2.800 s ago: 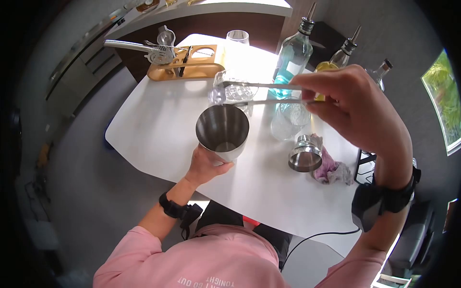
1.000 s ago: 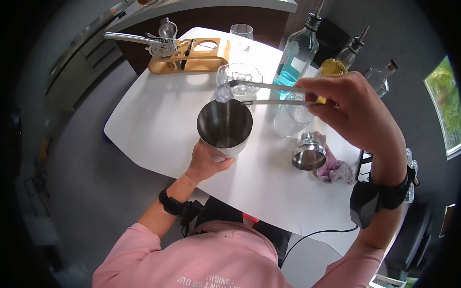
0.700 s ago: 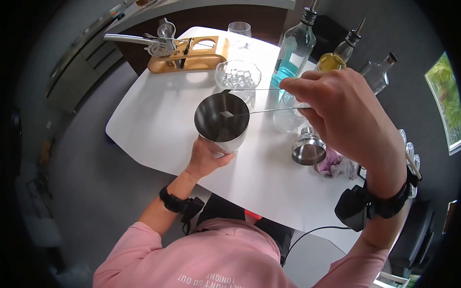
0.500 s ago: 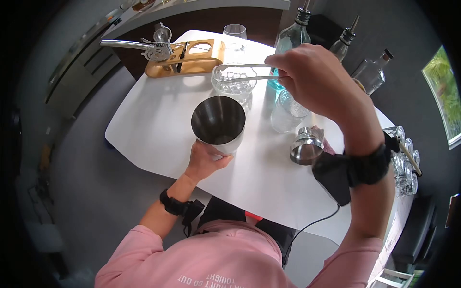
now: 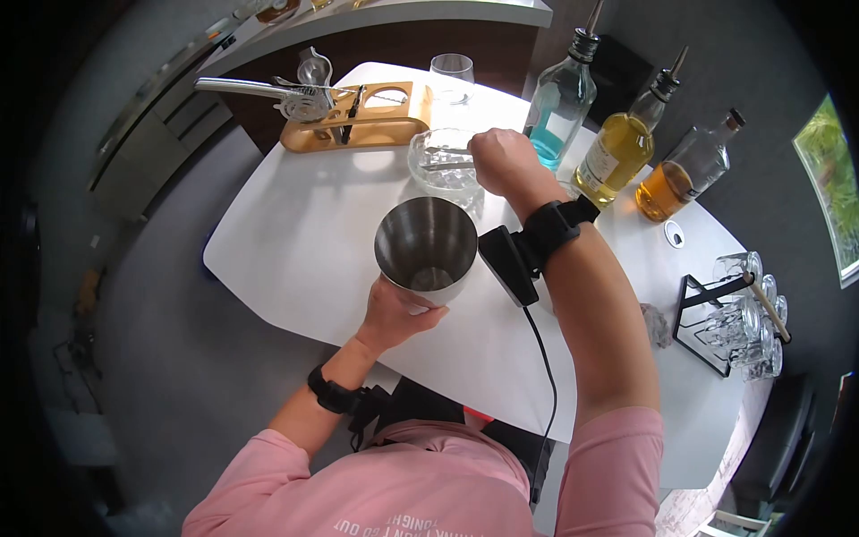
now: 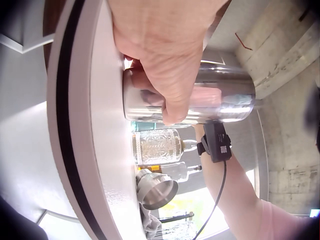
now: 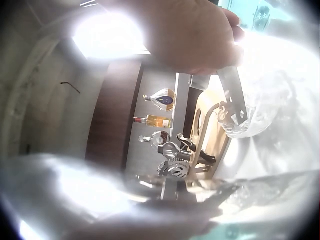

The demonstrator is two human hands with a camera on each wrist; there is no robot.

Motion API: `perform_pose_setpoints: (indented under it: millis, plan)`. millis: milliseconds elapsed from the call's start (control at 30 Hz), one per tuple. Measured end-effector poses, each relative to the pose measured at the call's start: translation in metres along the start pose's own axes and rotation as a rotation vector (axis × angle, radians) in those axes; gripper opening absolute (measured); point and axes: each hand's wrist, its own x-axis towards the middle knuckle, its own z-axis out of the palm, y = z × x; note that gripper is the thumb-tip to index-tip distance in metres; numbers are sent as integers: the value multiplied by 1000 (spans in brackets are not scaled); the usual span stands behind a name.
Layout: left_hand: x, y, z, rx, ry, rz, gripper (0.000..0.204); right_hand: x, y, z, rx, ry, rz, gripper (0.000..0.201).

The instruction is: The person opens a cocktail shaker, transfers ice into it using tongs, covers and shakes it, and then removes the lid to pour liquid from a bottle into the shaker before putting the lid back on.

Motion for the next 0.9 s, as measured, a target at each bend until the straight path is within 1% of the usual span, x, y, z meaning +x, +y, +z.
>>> perform_pose_setpoints:
  millis: [33,100,167,233,267,300,333,400,467,533,567,633,667,733,767,833,867,900]
  plan:
    - [0,1,0,8,2,7,91,1,1,1,1,0,-1,22]
    - [0,2,0,4,5,-2,91,3,4,1,-23,-59,-22,33]
    - [0,3,1,-4,10,-10,90,-1,3,-5,4,-41,-27,32]
    - [-1,4,1,4,26,21,90,-5,7,-15,30,-20,-26,32]
    - [0,4,2,3,27,22,90,-8,9,-24,45,-7,-59,31]
    - [0,4,2,9,33,33,90,-11,12,-33,59,6,-92,31]
    - [0,3,2,14,39,43,90,-20,16,-45,106,111,-170,29]
    - [0,3,1,19,36,57,91,-41,21,-78,240,133,-204,29]
    - [0,3,2,22,37,71,91,-69,15,-114,358,98,-147,24]
    - [0,4,1,62,50,70,93,-98,12,-141,359,76,-221,26]
    - [0,4,1,61,49,68,93,-108,13,-146,360,75,-220,26]
    - [0,3,2,40,28,10,94,-124,15,-150,350,61,-318,29]
    - [-1,2,2,40,25,10,94,-128,14,-150,350,61,-315,29]
    - [-1,-3,2,85,38,53,95,-133,7,-148,171,59,-402,29]
    - [-1,-3,3,86,37,57,95,-136,2,-146,157,46,-376,29]
    - [-1,-2,2,18,12,-10,95,-138,1,-145,146,62,-387,30]
    - [-1,1,1,28,22,-9,95,-137,0,-145,139,72,-401,31]
    - [-1,7,0,10,32,-6,95,-137,-1,-147,132,39,-387,34]
